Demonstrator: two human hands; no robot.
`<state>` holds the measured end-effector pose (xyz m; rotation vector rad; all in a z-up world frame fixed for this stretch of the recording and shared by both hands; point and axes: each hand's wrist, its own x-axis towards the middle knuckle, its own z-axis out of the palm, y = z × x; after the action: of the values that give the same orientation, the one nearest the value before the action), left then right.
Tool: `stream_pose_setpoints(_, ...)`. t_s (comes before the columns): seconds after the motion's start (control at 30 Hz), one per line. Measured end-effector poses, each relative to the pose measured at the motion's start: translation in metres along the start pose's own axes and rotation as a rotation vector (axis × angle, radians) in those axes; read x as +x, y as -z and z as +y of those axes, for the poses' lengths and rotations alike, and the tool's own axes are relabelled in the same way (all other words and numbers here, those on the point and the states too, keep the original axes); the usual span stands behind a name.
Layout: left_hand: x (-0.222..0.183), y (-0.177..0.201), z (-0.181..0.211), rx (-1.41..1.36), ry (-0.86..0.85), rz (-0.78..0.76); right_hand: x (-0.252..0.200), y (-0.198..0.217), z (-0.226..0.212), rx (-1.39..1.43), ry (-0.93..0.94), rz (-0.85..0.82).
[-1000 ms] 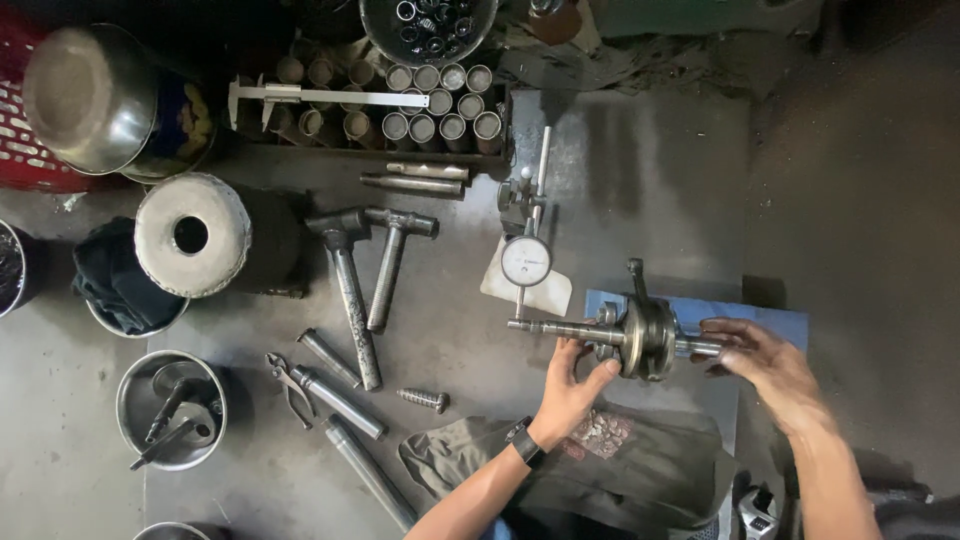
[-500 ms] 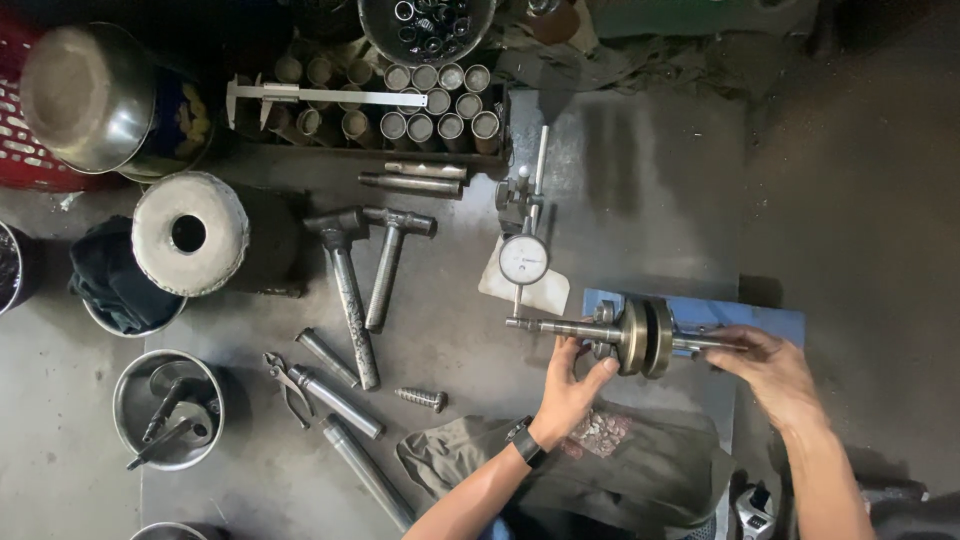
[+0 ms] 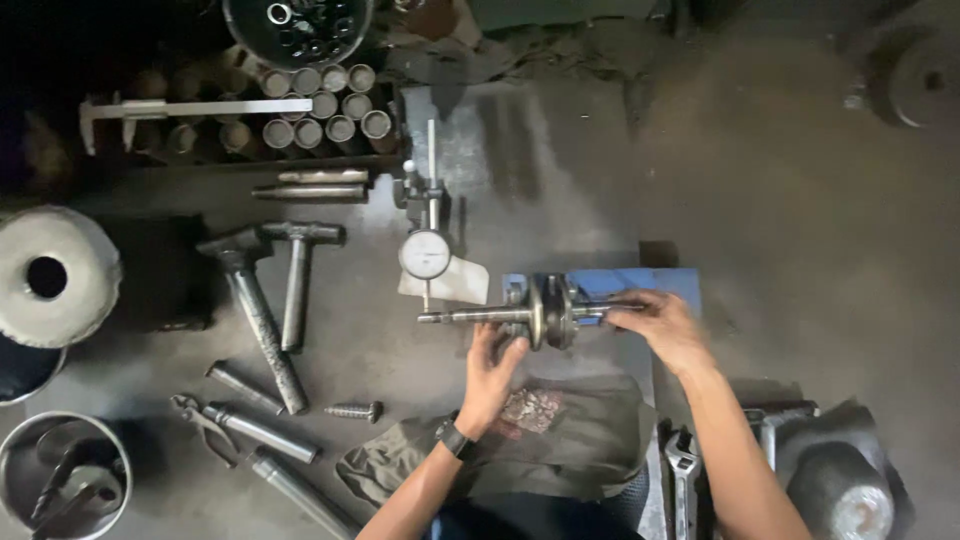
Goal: The recorder measures a crankshaft with a dial indicator and then proceeds to machine it on a lathe.
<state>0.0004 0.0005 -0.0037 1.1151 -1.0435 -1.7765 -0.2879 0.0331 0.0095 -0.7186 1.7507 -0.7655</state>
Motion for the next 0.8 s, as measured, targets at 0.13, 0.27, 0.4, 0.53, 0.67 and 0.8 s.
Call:
stream_pose_setpoints(0.13,0.001,-0.002,0.021,-0.131,0.014,0.078,-0.009,-0.004,-0.025,0.101,0.112,-0.067)
stream_pose_setpoints(0.27,0.005,0.006,0.027,-0.034,0.042,0.234,-0.017,-0.008,-0.05,0.177,0.078,-0.148)
stream_pose_setpoints(0.4,0.005,0.011,0.011,-0.163,0.054,0.295,-0.016,-0.007,-0.043,0.226,0.011,-0.124)
stream_pose_setpoints(0.53,0.005,0.004,0.027,-0.178,0.074,0.249,-0.012,-0.009,-0.032,0.269,-0.022,-0.103)
stream_pose_setpoints(0.67,0.007,0.011,0.002,-0.33,0.145,0.238,-0.012,-0.014,-0.03,0.207,0.037,-0.034)
stream_pose_setpoints(0.8,0.0,-0.01,0.056,-0.311,0.202,0.273,-0.026,-0.015,-0.046,0.088,0.093,0.029)
